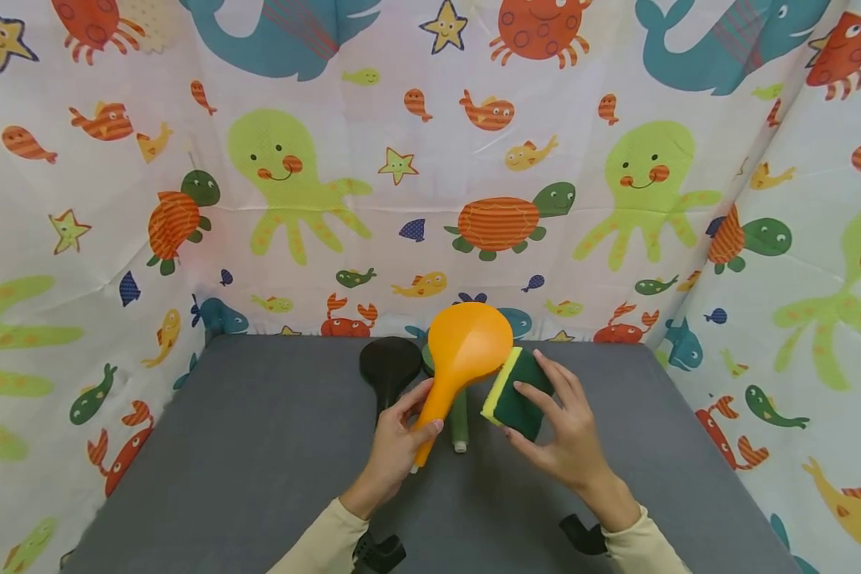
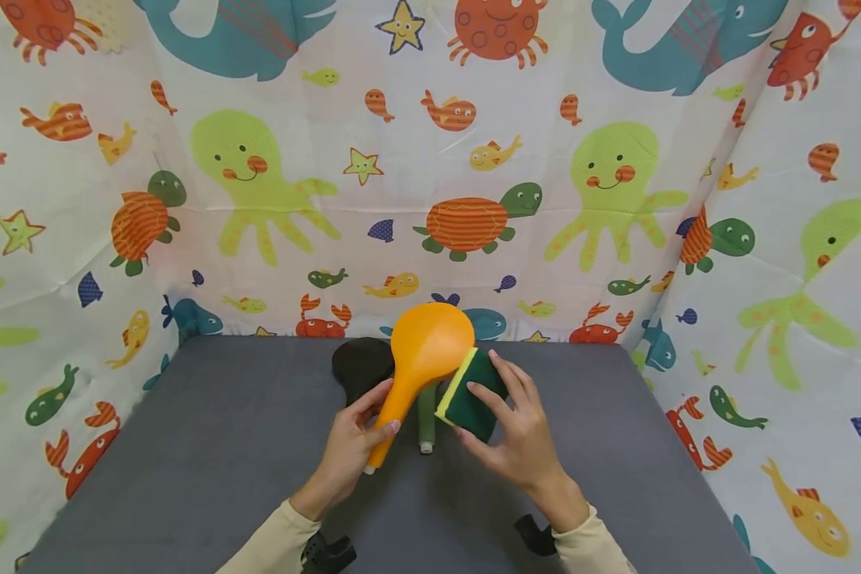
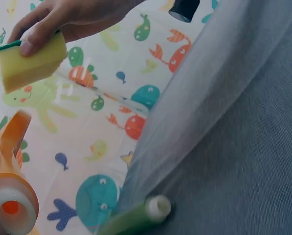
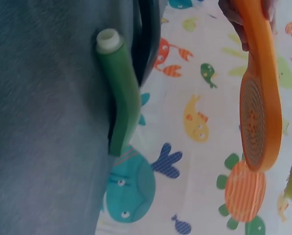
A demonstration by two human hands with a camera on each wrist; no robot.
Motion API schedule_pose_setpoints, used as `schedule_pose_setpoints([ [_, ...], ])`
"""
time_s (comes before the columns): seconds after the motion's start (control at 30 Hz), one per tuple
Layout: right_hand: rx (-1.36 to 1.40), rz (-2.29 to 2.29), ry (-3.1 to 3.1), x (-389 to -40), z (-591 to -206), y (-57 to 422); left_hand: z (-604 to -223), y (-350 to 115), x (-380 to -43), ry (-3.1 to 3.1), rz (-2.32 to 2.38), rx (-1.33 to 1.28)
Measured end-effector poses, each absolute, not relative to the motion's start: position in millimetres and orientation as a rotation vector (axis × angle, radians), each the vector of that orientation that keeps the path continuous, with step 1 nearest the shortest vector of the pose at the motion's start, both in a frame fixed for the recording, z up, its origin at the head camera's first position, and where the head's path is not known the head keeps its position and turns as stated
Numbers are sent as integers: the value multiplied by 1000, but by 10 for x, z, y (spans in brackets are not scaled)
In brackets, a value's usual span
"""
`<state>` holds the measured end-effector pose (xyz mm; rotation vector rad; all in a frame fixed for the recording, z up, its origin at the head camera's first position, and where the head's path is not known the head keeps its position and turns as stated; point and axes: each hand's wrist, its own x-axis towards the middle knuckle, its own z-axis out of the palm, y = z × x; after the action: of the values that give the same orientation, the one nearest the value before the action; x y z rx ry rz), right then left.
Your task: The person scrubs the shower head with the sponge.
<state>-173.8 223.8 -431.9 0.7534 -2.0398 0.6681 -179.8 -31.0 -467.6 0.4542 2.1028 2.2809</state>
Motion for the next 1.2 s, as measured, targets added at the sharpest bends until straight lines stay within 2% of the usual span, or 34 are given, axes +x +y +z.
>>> schedule_pose_setpoints([
  [0.83, 485, 664, -2209, -1768, -4637, 2850, -4927, 684, -2117, 1938, 2464, 178],
  [1.2, 378, 682, -2268, -1781, -4751, 2987, -5150, 930, -2242, 1970, 2402, 132],
])
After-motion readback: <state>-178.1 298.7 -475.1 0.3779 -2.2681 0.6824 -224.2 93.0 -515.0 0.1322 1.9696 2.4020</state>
